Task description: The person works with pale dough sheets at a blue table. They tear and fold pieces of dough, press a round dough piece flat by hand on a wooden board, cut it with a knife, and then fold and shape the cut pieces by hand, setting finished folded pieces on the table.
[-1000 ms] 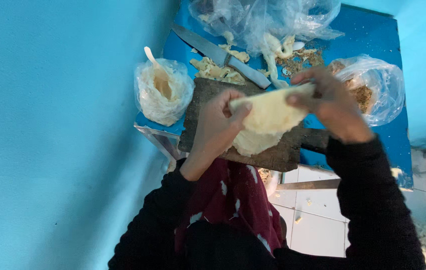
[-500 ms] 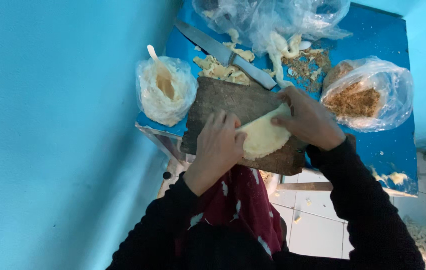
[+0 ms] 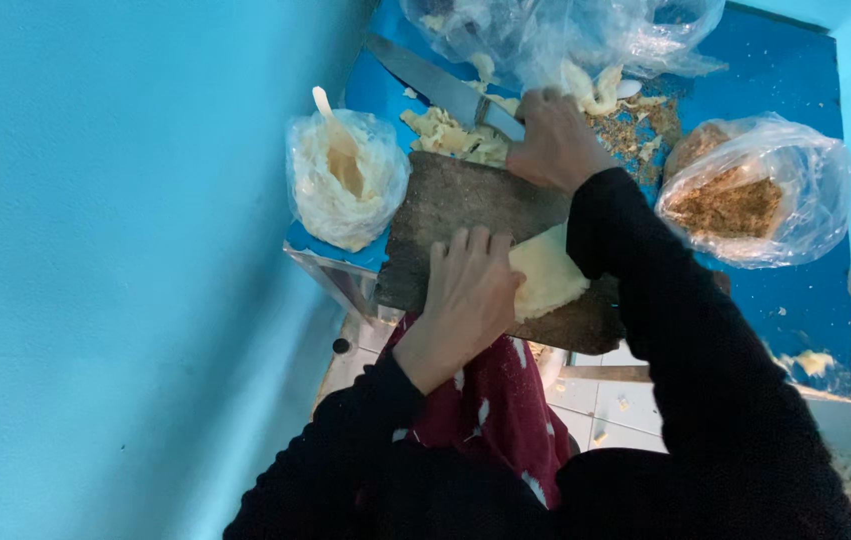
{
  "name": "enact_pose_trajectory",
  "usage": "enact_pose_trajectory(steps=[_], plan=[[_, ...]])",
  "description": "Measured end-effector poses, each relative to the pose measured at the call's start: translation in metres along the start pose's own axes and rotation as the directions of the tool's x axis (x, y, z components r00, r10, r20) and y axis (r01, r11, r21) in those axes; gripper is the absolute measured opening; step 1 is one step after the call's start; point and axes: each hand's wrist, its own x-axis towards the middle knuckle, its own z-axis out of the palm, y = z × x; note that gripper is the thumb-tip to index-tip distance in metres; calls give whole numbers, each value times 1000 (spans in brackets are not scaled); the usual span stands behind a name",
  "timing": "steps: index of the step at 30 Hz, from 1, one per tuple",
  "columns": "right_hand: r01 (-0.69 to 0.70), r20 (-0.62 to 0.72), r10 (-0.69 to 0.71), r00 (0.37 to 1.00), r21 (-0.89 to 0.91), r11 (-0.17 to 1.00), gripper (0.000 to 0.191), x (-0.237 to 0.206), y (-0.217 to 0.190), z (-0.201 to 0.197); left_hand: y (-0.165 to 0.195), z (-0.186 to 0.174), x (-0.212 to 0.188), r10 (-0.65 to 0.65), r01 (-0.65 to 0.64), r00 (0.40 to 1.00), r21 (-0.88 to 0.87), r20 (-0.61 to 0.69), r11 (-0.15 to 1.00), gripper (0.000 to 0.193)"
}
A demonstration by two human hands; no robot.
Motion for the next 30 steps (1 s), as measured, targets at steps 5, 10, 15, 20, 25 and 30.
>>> enact_pose_trajectory(steps=[5, 10, 15, 20, 25, 30], plan=[[3, -21, -1, 1000, 66, 998, 41, -34, -8, -58, 2, -3, 13, -72, 74, 993, -15, 97, 997, 39], [-274, 0, 282, 959, 236, 932, 42, -174, -54, -122, 6, -7, 8, -59, 59, 998, -68, -6, 996, 39], [-367, 9, 385, 923, 320, 873, 57, -281, -106, -114, 15, -4, -19, 42, -47, 988, -30, -147, 998, 54], [-502, 116, 491, 863, 301, 811, 66, -309, -129, -98, 25, 14, -39, 125, -113, 986, 111, -113, 987, 69], [-620, 296, 554, 778, 218, 754, 75, -307, -133, -102, 21, 26, -44, 137, -115, 985, 190, -108, 975, 70], [-546, 276, 494, 824, 161, 822, 77, -306, -133, -103, 21, 32, -46, 190, -169, 980, 251, -61, 953, 68]])
